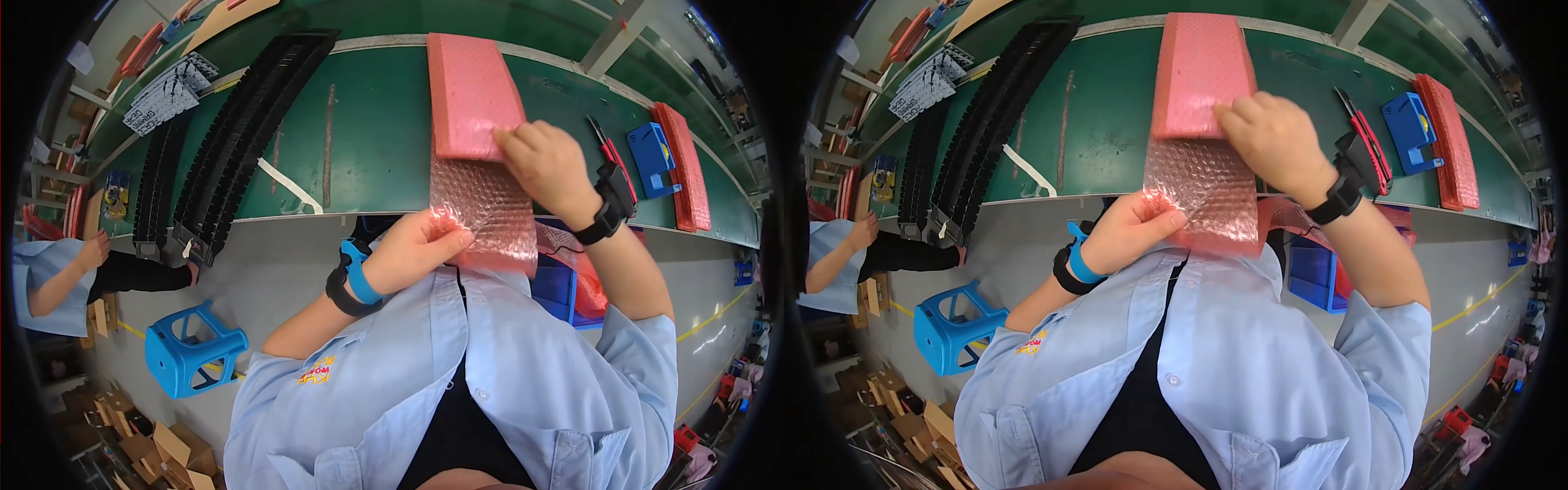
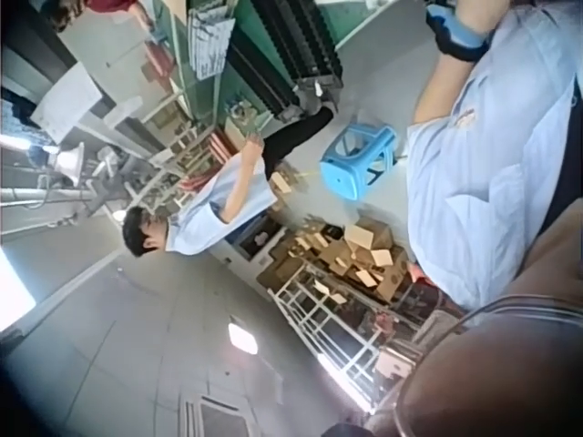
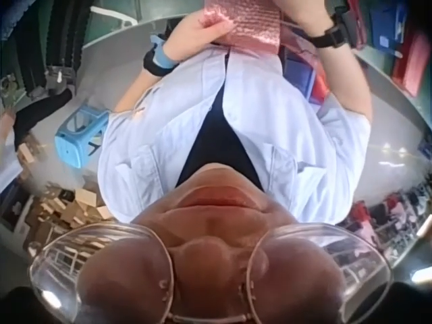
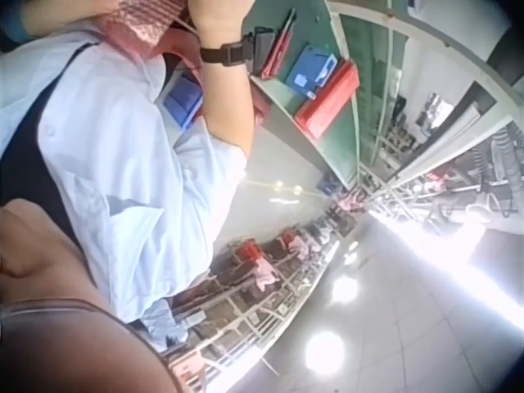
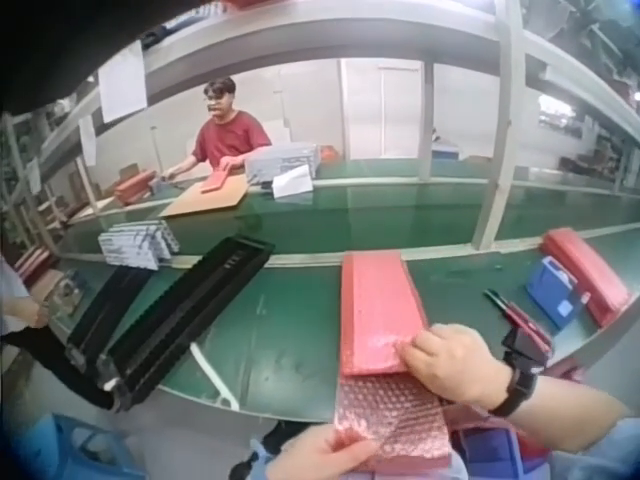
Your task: The person wraps a keyboard component in bubble wrap, cuts the excess with a utility knife, and secures it with tape. They repeat this process for a second component before clearing the remaining bubble wrap scraps from the table.
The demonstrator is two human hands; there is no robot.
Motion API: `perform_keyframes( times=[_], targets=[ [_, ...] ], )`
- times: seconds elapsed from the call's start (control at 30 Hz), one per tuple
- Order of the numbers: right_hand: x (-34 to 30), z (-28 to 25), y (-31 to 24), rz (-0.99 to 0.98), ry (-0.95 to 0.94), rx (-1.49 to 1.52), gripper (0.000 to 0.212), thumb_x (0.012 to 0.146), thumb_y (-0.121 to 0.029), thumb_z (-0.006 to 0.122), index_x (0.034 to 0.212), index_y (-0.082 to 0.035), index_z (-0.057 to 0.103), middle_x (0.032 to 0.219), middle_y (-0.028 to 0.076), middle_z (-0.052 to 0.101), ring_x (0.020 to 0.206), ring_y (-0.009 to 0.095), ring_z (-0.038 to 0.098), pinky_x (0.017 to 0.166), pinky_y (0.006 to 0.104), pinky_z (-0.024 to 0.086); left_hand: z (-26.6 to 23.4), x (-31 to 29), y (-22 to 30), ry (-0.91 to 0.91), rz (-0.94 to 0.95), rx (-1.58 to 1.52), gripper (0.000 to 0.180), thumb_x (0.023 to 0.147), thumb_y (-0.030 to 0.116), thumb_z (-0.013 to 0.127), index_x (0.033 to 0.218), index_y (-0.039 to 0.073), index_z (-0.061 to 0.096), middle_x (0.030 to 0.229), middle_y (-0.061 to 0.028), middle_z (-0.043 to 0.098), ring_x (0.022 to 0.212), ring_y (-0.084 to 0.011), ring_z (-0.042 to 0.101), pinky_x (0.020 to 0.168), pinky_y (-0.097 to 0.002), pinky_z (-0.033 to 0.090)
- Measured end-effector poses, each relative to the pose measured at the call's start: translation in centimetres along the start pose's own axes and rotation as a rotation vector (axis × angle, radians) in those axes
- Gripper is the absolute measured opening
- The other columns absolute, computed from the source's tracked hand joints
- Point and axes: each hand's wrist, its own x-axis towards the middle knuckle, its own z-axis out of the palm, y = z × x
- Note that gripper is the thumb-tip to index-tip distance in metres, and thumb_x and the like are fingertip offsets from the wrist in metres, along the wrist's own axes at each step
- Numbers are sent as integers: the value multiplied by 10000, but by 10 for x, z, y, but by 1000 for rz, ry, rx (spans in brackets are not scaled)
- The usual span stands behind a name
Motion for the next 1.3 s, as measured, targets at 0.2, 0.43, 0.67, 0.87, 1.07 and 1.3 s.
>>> perform_keyframes(
  times=[0.2, 0.43, 0.67, 0.87, 1.07, 1.3],
  targets=[
    [3, -1, -19, 233, -161, 278, 389, 718, -220, 719, 1060, -62, 622, 944, 71, 580, 818, 260, 567, 700, 357, 479, -5, -3, -12, 1, -126, -82, 127, 936, 141, 562, 918, 16, 574, 828, 1, 602, 750, -48, 547, 692, -216, 469],
    [12, 8, -38, 327, -71, 467, 410, 696, -235, 752, 1038, -46, 628, 1004, 106, 576, 932, 303, 542, 809, 385, 443, -24, -17, 10, -50, 28, 302, 184, 934, 177, 571, 1020, 16, 593, 868, -11, 614, 796, -76, 564, 720, -248, 486],
    [5, 26, -53, 391, 14, 359, 372, 708, -163, 742, 1036, -38, 620, 1029, 131, 557, 973, 322, 516, 862, 403, 398, -178, 0, 129, 732, 484, 430, 313, 839, 210, 694, 1072, 34, 579, 951, -32, 618, 859, -102, 577, 776, -256, 490],
    [9, 25, -58, 416, 30, 383, 385, 702, -153, 747, 1048, -42, 620, 1039, 125, 550, 984, 303, 504, 881, 384, 381, -395, 1, 157, 1808, 344, 977, 1147, 602, 407, 820, 1428, -30, 155, 1383, -274, 358, 1277, -382, 363, 1072, -381, 310],
    [12, 27, -58, 427, 4, 418, 378, 703, -141, 744, 1046, -42, 618, 1034, 123, 547, 976, 304, 503, 878, 386, 377, -448, -23, 135, 1585, 76, 1352, 748, 777, 308, 700, 1322, 27, 272, 1101, -281, 575, 982, -422, 596, 835, -467, 495],
    [11, 26, -57, 447, 5, 404, 378, 699, -136, 745, 1043, -42, 617, 1035, 122, 545, 973, 303, 503, 876, 386, 378, -398, -24, 180, 2069, 311, 876, 490, 803, 52, 556, 1215, 21, 290, 1019, -325, 571, 869, -470, 605, 763, -489, 514]
  ],
)
